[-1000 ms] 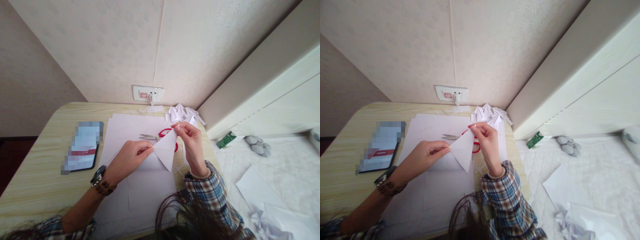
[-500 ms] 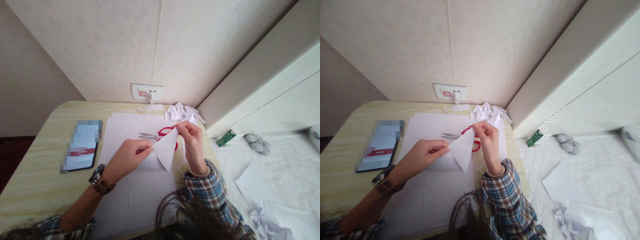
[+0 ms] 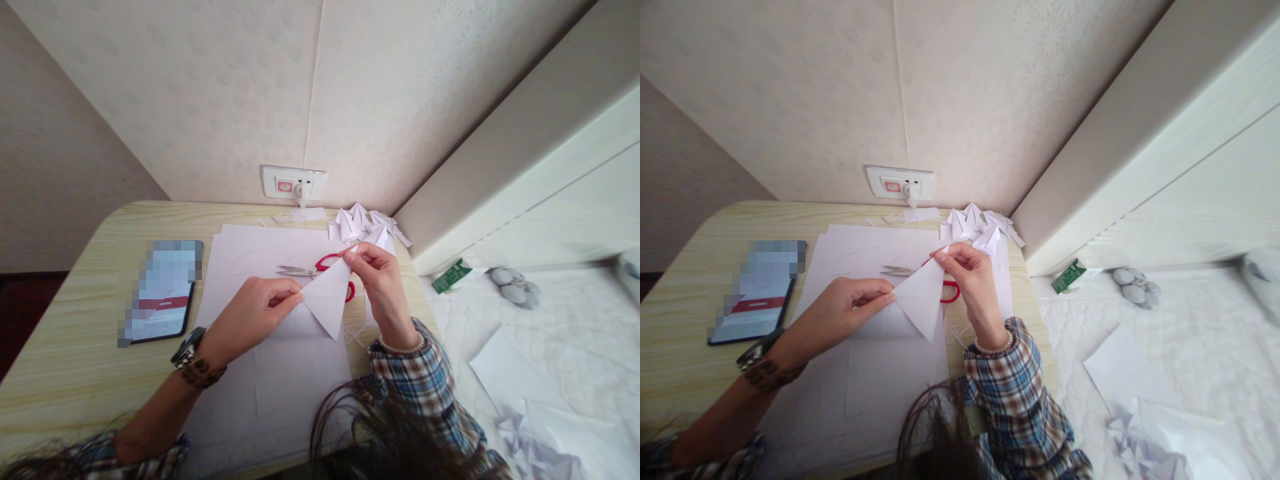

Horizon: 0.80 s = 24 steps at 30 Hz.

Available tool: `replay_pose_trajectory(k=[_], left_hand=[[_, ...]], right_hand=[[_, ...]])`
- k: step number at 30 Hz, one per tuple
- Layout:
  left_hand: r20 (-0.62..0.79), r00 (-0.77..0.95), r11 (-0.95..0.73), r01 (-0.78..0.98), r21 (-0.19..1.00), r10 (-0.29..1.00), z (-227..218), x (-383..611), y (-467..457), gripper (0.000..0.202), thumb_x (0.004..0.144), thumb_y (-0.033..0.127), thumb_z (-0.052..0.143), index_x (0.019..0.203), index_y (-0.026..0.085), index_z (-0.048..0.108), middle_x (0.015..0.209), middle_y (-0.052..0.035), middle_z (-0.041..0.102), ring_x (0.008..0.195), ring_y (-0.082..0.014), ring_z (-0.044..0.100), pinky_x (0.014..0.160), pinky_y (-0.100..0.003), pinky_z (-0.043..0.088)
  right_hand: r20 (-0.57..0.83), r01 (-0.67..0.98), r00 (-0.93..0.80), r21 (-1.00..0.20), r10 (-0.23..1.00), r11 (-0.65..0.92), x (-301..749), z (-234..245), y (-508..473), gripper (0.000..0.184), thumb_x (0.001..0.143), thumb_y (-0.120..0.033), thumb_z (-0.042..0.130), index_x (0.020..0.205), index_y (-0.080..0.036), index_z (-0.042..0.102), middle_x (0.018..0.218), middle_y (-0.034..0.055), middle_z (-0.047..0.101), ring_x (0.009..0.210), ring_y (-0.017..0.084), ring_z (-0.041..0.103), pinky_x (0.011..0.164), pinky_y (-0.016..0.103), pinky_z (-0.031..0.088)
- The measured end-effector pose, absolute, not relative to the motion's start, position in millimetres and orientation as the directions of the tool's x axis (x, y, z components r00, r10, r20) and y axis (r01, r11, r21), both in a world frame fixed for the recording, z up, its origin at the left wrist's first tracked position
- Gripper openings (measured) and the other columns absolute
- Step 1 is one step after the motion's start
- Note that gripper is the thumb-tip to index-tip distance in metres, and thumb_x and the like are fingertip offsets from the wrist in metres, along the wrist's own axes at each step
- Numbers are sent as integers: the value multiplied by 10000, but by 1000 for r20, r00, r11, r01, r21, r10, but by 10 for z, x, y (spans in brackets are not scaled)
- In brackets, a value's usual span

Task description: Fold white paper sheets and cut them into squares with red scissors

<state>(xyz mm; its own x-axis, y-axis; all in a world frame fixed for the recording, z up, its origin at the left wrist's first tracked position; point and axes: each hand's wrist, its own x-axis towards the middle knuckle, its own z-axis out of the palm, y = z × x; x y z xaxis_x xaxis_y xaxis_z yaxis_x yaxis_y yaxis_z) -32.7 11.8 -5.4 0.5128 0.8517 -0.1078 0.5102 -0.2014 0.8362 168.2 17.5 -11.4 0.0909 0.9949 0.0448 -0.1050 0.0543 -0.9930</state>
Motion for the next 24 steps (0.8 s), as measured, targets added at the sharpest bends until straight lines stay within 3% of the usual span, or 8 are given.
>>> replay_pose_trajectory(k=[8, 14, 16, 20, 24], left_hand=[[-112, 515, -194, 503, 842, 850, -42, -324, 126, 282, 865, 330, 469, 730, 173, 660, 707, -18, 696, 655, -171, 612, 592, -238, 430], [-96, 504, -197, 497, 845, 859, -29, -332, 114, 272, 856, 324, 488, 705, 171, 656, 680, -8, 693, 635, -164, 611, 587, -230, 435], [-74, 468, -189, 490, 851, 880, -27, -341, 116, 262, 851, 324, 499, 717, 170, 662, 694, -8, 701, 641, -163, 614, 592, -228, 439], [-28, 319, -132, 469, 873, 947, -2, -361, 128, 241, 844, 339, 516, 771, 178, 680, 710, 3, 699, 648, -156, 610, 572, -218, 431], [-34, 240, -86, 472, 878, 970, 34, -357, 122, 226, 832, 340, 531, 766, 178, 674, 671, 9, 677, 600, -146, 581, 522, -219, 408]], right_hand=[[50, -57, 135, -997, 990, 58, 1681, -108, 178, 165, 726, -289, 713, 612, -202, 633, 610, -31, 603, 582, 112, 518, 586, 241, 425], [114, 17, 185, -994, 976, 112, 1719, -101, 166, 302, 830, -418, 601, 624, -198, 620, 589, -15, 553, 574, 127, 510, 585, 260, 430], [113, 51, 142, -993, 983, 107, 1711, -97, 166, 326, 836, -452, 581, 636, -199, 625, 606, -7, 565, 593, 136, 525, 585, 260, 432], [-16, 65, -121, -998, 993, -8, 1635, -103, 157, 300, 753, -474, 668, 650, -193, 640, 611, -15, 560, 560, 122, 492, 517, 236, 387], [-53, 141, -53, -989, 997, -45, 1549, -115, 127, 270, 742, -409, 688, 606, -183, 629, 520, -38, 479, 479, 95, 395, 439, 222, 301]])
